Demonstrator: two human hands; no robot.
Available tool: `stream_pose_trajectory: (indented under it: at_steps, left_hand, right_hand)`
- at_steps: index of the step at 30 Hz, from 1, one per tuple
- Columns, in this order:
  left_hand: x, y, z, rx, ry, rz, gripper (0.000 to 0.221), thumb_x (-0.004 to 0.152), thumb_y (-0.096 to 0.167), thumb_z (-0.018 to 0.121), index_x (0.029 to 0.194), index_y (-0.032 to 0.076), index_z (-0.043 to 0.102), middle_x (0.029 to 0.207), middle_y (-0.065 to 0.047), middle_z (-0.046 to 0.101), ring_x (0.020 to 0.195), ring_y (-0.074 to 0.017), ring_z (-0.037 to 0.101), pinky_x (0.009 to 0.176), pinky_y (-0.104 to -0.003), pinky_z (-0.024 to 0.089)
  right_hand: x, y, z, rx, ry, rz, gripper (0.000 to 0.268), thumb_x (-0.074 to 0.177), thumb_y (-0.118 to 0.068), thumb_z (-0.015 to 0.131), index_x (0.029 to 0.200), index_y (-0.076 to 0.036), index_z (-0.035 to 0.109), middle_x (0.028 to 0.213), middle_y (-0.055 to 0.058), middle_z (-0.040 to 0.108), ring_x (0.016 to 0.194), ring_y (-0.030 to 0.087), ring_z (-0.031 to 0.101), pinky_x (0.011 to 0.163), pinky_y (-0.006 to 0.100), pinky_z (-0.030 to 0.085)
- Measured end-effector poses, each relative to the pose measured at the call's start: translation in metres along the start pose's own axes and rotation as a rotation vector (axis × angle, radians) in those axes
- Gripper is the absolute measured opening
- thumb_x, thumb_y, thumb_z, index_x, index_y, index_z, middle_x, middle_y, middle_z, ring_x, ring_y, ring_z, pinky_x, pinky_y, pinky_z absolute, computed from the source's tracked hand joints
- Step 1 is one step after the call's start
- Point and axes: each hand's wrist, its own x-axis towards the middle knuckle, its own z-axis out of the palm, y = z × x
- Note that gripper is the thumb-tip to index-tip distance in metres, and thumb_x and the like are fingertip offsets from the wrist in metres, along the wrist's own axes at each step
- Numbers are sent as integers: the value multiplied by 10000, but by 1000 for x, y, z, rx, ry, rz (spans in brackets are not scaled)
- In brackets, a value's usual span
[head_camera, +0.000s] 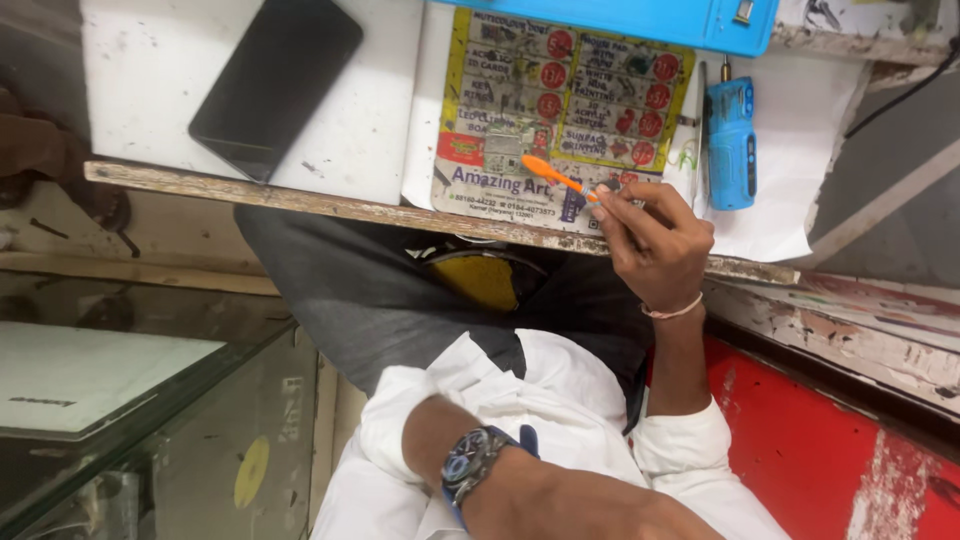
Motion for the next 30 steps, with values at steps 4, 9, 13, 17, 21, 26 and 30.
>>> stream_pose_trajectory:
  at_steps: [4, 9, 13, 17, 21, 26, 30]
  left_hand:
    - [-10, 0, -8, -306, -17, -156, 335, 1187, 195, 417, 1343, -77, 536, 1310, -178, 633, 1238, -262, 615, 1134, -294, 484]
    - [-22, 45, -77, 339, 544, -117, 253, 1037, 130, 622, 1255, 1, 621, 1228, -135, 636, 1129, -264, 652, 1003, -332, 536]
    - [-39, 71, -160, 1268, 881, -298, 284, 917, 78, 786, 1184, 63, 690, 1163, -100, 638, 1043, -265, 682, 898, -362, 578]
    - [-39, 82, -204, 1646, 727, -505, 394, 856, 210, 830, 1195, 35, 733, 1025, -96, 592, 979, -279, 527, 849, -419, 388]
    - [-42, 78, -217, 1603, 616, -580, 391, 814, 287, 845, 1118, 53, 765, 948, -75, 587, 928, -265, 517, 826, -414, 365]
    - [-47, 74, -229, 1515, 598, -547, 337, 843, 250, 848, 1112, 60, 778, 866, -30, 615, 897, -235, 523, 834, -398, 371]
    - [-47, 72, -230, 1458, 589, -549, 428, 783, 264, 863, 1128, 33, 762, 814, -22, 622, 863, -237, 528, 830, -395, 379]
  right_hand:
    - [5, -3, 0, -2, -9, 9, 197, 902, -5, 867, 1086, -23, 800, 979, 85, 717, 667, 126, 671, 547, 260, 484]
    - [4, -1, -1, 14, 35, -24, 191, 911, 3, 861, 1086, -19, 788, 981, 78, 702, 708, 135, 700, 585, 262, 515]
    - [1, 0, -1, 12, 21, 1, 191, 871, 9, 869, 1049, -9, 802, 959, 97, 714, 640, 133, 675, 532, 270, 480]
    - [8, -5, -1, -22, 76, 32, 205, 915, 2, 843, 1112, -24, 793, 1015, 85, 705, 765, 143, 714, 625, 254, 550]
    - [7, -5, 0, 24, 35, 60, 191, 886, 1, 850, 1068, -14, 796, 973, 87, 714, 693, 125, 687, 562, 250, 511]
    - [8, -2, 2, 31, 25, -1, 161, 893, -4, 852, 1040, -16, 786, 972, 84, 711, 728, 124, 700, 583, 248, 517]
    - [5, 0, 3, 2, 1, 60, 177, 861, 3, 864, 1030, -10, 814, 936, 89, 729, 610, 107, 653, 481, 242, 449]
